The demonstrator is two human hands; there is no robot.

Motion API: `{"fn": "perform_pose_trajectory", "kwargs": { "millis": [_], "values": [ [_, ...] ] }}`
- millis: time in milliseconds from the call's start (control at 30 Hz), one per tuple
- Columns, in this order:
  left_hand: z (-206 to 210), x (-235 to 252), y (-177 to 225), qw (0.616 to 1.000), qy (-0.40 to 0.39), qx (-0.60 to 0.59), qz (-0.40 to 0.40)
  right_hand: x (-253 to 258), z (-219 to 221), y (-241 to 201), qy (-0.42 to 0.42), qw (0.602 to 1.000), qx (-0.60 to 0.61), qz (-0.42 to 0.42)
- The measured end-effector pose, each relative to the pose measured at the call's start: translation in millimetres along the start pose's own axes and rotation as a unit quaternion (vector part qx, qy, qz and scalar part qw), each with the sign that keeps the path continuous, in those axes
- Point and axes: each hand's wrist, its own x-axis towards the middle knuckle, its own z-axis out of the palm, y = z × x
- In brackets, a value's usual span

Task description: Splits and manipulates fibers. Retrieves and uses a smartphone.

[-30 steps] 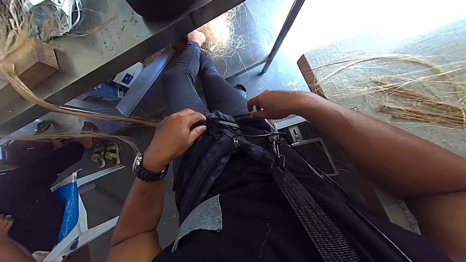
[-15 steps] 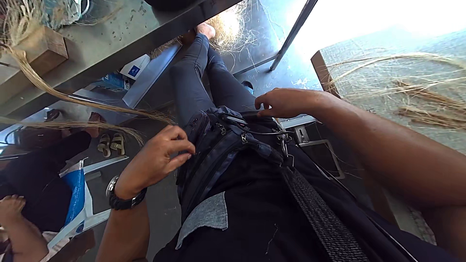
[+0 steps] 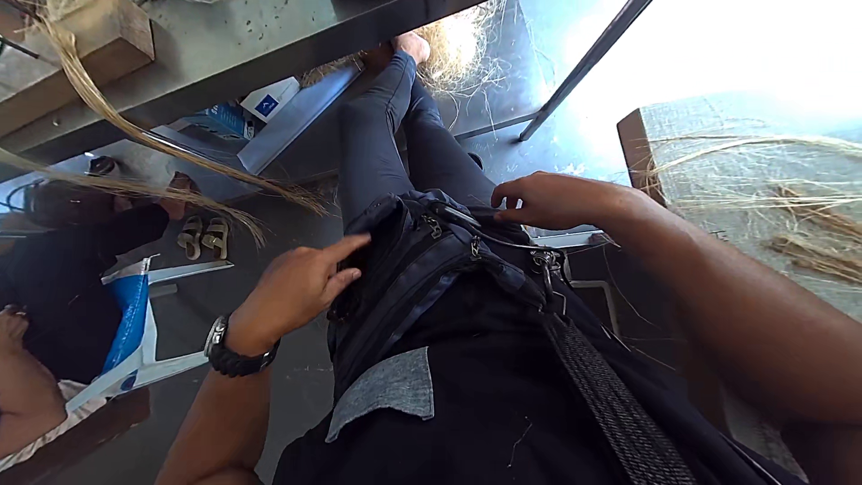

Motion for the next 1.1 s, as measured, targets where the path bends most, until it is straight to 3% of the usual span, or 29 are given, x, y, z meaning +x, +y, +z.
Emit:
{"fn": "perform_pose_trajectory", "kwargs": {
  "millis": [100,233,400,500,600,767,933,1100],
  "values": [
    [-7,10,12,0.991,0.005,0.098,-0.091,-2,1,-1,0.001,1.000,0.003,0.004],
    [-14,7,15,0.985,0.012,0.134,-0.106,-4,2,-5,0.011,1.000,0.004,0.013],
    [-16,-14,-7,0.997,-0.016,0.069,0.030,-2,4,-4,0.013,1.000,0.001,0.003],
    [-11,-27,-8,0.988,-0.137,0.023,0.066,-3,4,-5,0.015,1.000,0.007,0.009],
    [-3,-32,-4,0.974,-0.221,0.055,0.011,-2,3,-4,0.008,1.000,0.005,0.008],
    [-6,-42,-19,0.992,-0.111,0.037,0.057,0,1,-2,-0.003,1.000,0.003,0.005],
    [-4,-39,-19,0.993,-0.076,0.031,0.079,-2,0,-3,-0.002,1.000,0.000,0.016],
    [-5,-59,-29,0.997,0.006,-0.010,0.080,-1,1,-2,0.001,1.000,-0.008,0.010]
  ]
}}
